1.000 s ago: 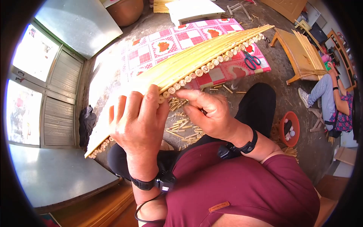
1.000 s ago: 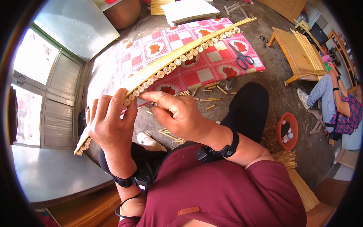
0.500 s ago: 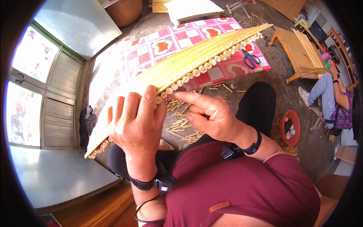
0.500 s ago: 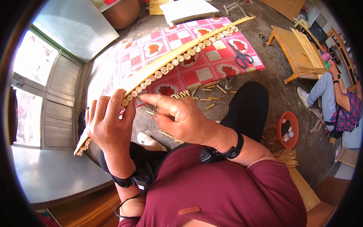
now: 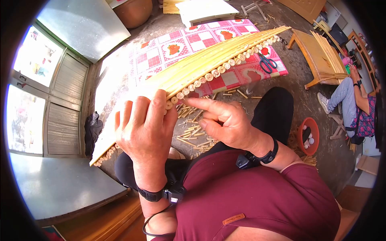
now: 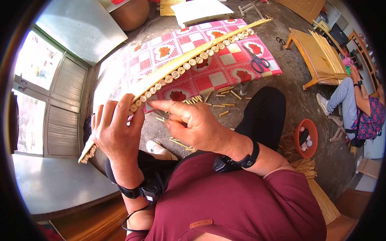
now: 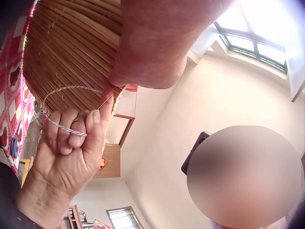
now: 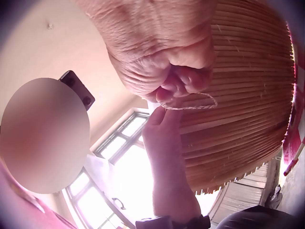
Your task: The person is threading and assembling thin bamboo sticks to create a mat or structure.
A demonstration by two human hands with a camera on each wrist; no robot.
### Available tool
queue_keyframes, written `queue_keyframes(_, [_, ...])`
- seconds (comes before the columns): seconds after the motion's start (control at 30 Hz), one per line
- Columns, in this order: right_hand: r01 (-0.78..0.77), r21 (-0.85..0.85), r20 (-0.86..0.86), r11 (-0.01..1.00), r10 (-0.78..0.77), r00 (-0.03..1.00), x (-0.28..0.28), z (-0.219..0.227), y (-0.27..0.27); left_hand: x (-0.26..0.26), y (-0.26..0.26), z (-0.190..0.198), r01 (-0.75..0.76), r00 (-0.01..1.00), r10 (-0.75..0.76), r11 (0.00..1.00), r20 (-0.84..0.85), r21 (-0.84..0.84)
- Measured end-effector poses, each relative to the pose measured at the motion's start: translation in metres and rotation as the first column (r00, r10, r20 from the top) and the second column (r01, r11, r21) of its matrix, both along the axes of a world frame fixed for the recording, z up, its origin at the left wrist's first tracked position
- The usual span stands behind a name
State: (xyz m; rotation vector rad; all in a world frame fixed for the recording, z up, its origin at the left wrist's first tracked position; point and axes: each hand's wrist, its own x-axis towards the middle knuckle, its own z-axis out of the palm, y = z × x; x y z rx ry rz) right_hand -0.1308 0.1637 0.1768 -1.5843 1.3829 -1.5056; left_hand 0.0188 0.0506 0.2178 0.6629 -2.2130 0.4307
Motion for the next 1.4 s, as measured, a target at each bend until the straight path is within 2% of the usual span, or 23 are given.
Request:
queue_keyframes(0.17, [0.031, 0.005, 0.015, 1.0, -0.031, 0.999, 0.004, 0.0, -0.003, 0.0, -0.001, 0.0, 0.011, 1.0, -0.011, 1.0, -0.005, -0.01])
queue_keyframes(0.27, [0.125, -0.078, 0.017, 0.989, -0.124, 0.992, 0.007, -0.004, -0.007, 0.0, -0.001, 0.0, 0.011, 1.0, -0.011, 1.0, 0.002, -0.013])
queue_keyframes(0.37, [0.202, -0.266, 0.017, 0.943, -0.205, 0.979, 0.008, -0.017, -0.018, -0.002, 0.0, 0.0, 0.01, 1.0, -0.01, 1.0, 0.004, -0.011])
queue_keyframes(0.47, [0.174, -0.139, -0.023, 0.975, -0.179, 0.984, 0.007, -0.007, -0.012, -0.001, -0.001, 0.001, 0.012, 1.0, -0.012, 1.0, -0.003, -0.002])
queue_keyframes(0.77, [0.159, -0.205, -0.015, 0.966, -0.165, 0.986, 0.007, -0.018, -0.014, 0.001, 0.002, -0.001, 0.025, 1.0, -0.025, 1.0, 0.002, 0.016])
queue_keyframes(0.87, [0.124, -0.13, -0.003, 0.984, -0.125, 0.992, 0.006, -0.019, -0.01, 0.001, 0.002, -0.002, 0.027, 1.0, -0.027, 1.0, 0.002, 0.008])
queue_keyframes(0.97, [0.122, -0.163, 0.007, 0.979, -0.123, 0.992, 0.007, -0.022, -0.011, 0.002, 0.003, -0.002, 0.029, 1.0, -0.029, 0.999, -0.001, 0.012])
queue_keyframes(1.07, [0.096, -0.078, 0.018, 0.992, -0.095, 0.995, 0.005, -0.02, -0.009, 0.002, 0.003, -0.003, 0.034, 0.999, -0.034, 0.999, 0.001, 0.014])
queue_keyframes(1.17, [0.093, -0.124, 0.024, 0.988, -0.091, 0.996, 0.006, -0.023, -0.011, 0.003, 0.002, -0.003, 0.035, 0.999, -0.035, 0.999, 0.004, 0.014])
queue_keyframes(1.27, [0.057, -0.069, 0.029, 0.996, -0.056, 0.998, 0.003, -0.026, -0.01, 0.003, 0.003, -0.002, 0.039, 0.999, -0.039, 0.999, 0.005, 0.018])
queue_keyframes(1.4, [0.04, -0.095, 0.036, 0.995, -0.037, 0.999, 0.002, -0.024, -0.012, 0.003, 0.002, -0.002, 0.049, 0.999, -0.048, 0.999, -0.005, 0.025])
